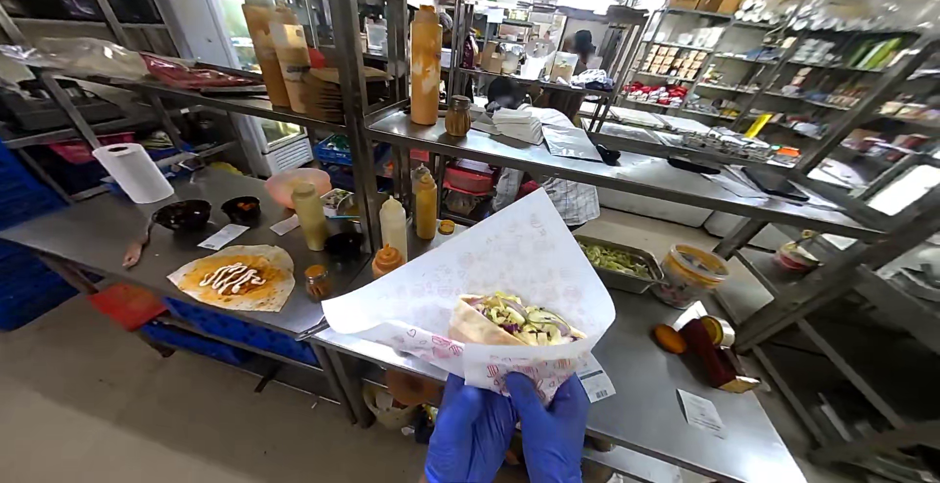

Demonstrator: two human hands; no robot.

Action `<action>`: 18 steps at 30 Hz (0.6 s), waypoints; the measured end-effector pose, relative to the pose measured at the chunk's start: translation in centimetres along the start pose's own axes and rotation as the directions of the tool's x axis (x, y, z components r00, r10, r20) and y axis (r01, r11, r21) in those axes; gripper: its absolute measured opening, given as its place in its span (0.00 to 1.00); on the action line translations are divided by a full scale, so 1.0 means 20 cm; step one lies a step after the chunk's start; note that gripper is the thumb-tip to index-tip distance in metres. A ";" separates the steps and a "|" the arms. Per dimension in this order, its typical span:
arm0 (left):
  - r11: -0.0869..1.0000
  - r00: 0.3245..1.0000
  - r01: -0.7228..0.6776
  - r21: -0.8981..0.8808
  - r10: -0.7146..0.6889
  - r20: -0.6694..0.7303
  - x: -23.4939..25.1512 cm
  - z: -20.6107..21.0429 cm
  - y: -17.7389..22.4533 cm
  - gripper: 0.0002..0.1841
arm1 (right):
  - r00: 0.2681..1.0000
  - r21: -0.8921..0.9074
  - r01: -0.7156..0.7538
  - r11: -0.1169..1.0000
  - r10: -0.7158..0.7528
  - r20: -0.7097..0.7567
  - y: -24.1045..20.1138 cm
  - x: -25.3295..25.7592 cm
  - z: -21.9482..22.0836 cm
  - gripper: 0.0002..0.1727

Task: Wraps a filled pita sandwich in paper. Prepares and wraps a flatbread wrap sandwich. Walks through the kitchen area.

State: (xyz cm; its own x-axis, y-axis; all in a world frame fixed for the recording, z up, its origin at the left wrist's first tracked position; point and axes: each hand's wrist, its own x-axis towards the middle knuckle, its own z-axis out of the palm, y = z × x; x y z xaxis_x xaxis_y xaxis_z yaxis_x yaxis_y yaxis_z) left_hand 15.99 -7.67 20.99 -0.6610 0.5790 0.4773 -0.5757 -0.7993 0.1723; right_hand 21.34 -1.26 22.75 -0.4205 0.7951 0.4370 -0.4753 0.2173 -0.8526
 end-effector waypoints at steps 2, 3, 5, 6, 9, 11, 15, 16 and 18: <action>0.999 0.979 0.010 -0.048 -0.020 -0.202 0.01 0.05 0.01 0.18 | 0.997 0.010 -0.031 0.999 0.030 0.067 -0.01 -0.01 -0.02 0.26; 0.997 0.970 0.012 -0.072 -0.029 -0.243 0.02 0.05 0.02 0.17 | 0.989 0.031 -0.045 0.998 0.040 0.142 -0.01 -0.01 -0.04 0.25; 0.995 0.969 0.010 -0.096 -0.034 -0.243 0.03 0.05 0.04 0.16 | 0.956 0.063 -0.024 0.998 0.005 0.292 0.01 0.00 -0.11 0.25; 0.995 0.972 0.003 -0.096 -0.025 -0.234 0.04 0.04 0.05 0.17 | 0.950 0.069 -0.004 0.998 -0.018 0.313 0.03 0.01 -0.13 0.22; 0.997 0.973 0.003 -0.082 -0.022 -0.229 0.03 0.04 0.04 0.16 | 0.970 0.085 -0.031 0.996 0.009 0.242 0.03 0.01 -0.12 0.21; 0.993 0.983 0.047 -0.104 -0.064 -0.170 0.02 0.03 0.04 0.15 | 0.964 0.112 -0.137 0.984 0.106 0.244 -0.01 0.04 -0.14 0.40; 0.995 0.985 0.080 -0.067 -0.089 -0.150 -0.02 0.03 0.00 0.15 | 0.960 0.214 -0.261 0.941 0.230 0.157 -0.05 0.04 -0.12 0.41; 0.997 0.982 0.070 -0.023 -0.073 -0.175 -0.02 0.03 0.00 0.16 | 0.962 0.259 -0.265 0.929 0.239 0.129 -0.06 0.03 -0.12 0.40; 0.987 0.969 0.025 0.159 0.015 -0.247 -0.01 0.05 0.02 0.19 | 0.965 0.326 -0.261 0.909 0.248 0.081 -0.06 0.01 -0.11 0.39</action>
State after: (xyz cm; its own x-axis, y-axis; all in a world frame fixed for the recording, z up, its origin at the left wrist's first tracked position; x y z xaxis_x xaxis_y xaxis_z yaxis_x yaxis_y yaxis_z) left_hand 16.41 -8.20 21.75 -0.7683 0.5885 0.2518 -0.5080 -0.8000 0.3193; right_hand 23.46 -0.16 23.27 -0.5865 0.7755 0.2337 -0.5739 -0.1943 -0.7956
